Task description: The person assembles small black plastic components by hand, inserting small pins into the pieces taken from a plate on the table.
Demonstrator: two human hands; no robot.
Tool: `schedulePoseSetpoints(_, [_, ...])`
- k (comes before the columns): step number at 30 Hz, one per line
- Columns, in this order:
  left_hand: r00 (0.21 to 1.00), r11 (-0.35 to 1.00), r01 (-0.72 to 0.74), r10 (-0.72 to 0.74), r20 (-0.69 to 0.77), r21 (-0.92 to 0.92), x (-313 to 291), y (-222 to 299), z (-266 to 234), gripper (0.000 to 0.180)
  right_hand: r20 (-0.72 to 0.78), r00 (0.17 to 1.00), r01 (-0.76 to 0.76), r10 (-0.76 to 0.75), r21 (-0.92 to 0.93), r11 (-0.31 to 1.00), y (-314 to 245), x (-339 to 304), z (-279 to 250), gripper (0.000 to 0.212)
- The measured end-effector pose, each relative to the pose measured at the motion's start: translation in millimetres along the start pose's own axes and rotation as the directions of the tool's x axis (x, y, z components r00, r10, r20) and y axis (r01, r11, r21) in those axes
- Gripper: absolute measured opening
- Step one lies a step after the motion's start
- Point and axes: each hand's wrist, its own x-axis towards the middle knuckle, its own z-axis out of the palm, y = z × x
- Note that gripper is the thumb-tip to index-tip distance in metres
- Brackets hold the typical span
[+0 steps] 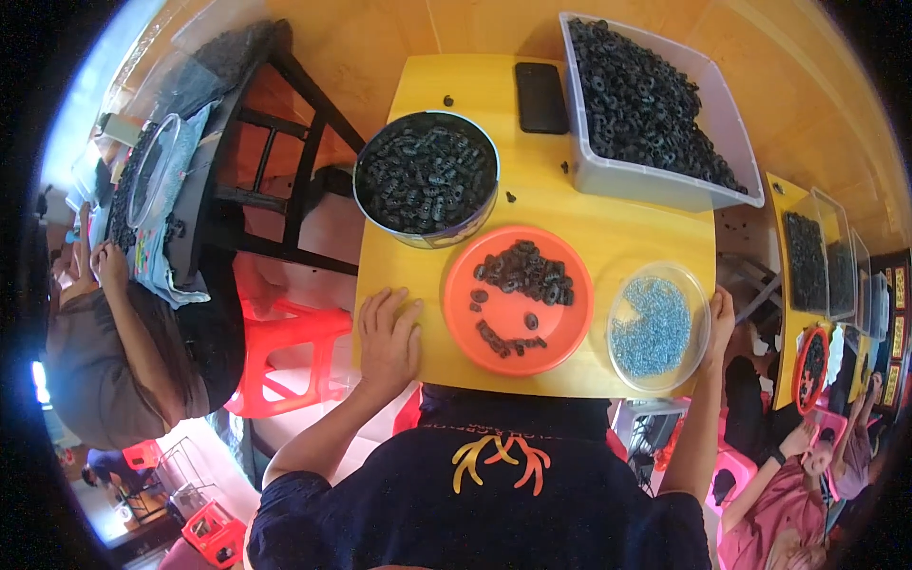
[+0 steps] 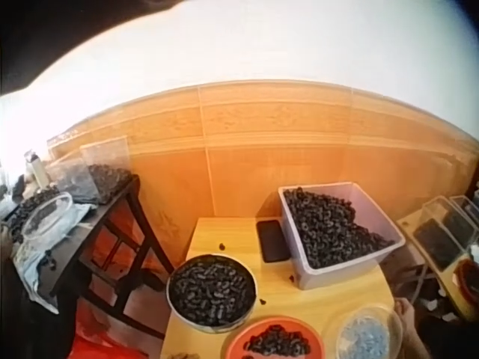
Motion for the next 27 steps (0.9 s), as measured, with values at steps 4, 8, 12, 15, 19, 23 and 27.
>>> schedulePoseSetpoints(4, [1.000, 1.000, 0.006, -0.006, -0.008, -0.001, 1, -1, 2, 0.039, 0.038, 0.999, 0.018, -0.021, 0.086, 0.996, -14, 0, 5, 0.032])
schedulePoseSetpoints(8, [1.000, 1.000, 0.018, -0.018, -0.021, 0.005, -2, 2, -2, 0.039, 0.042, 0.999, 0.025, -0.029, 0.096, 0.995, -17, -4, 2, 0.032])
schedulePoseSetpoints(12, [1.000, 1.000, 0.026, -0.026, -0.009, -0.001, -3, 3, -1, 0.038, 0.030, 0.999, -0.023, 0.021, 0.084, 0.996, 7, 2, 0, 0.032])
schedulePoseSetpoints(15, [1.000, 1.000, 0.017, -0.017, -0.003, -0.008, -7, 5, -3, 0.038, 0.018, 1.000, -0.023, 0.022, 0.098, 0.995, 11, -5, -3, 0.031])
schedulePoseSetpoints(19, [0.999, 1.000, 0.019, -0.020, -0.031, -0.012, -7, 4, -2, 0.037, 0.061, 0.998, 0.027, -0.033, 0.091, 0.995, 0, -5, -3, 0.032])
schedulePoseSetpoints(23, [0.999, 1.000, 0.008, -0.007, -0.051, 0.018, -2, 2, 1, 0.036, 0.061, 0.998, -0.031, 0.028, 0.058, 0.998, -21, -4, 2, 0.032])
schedulePoseSetpoints(27, [0.999, 1.000, 0.005, -0.004, -0.050, 0.014, 1, 0, 3, 0.036, 0.056, 0.996, -0.076, 0.069, 0.123, 0.990, -19, -2, 2, 0.032])
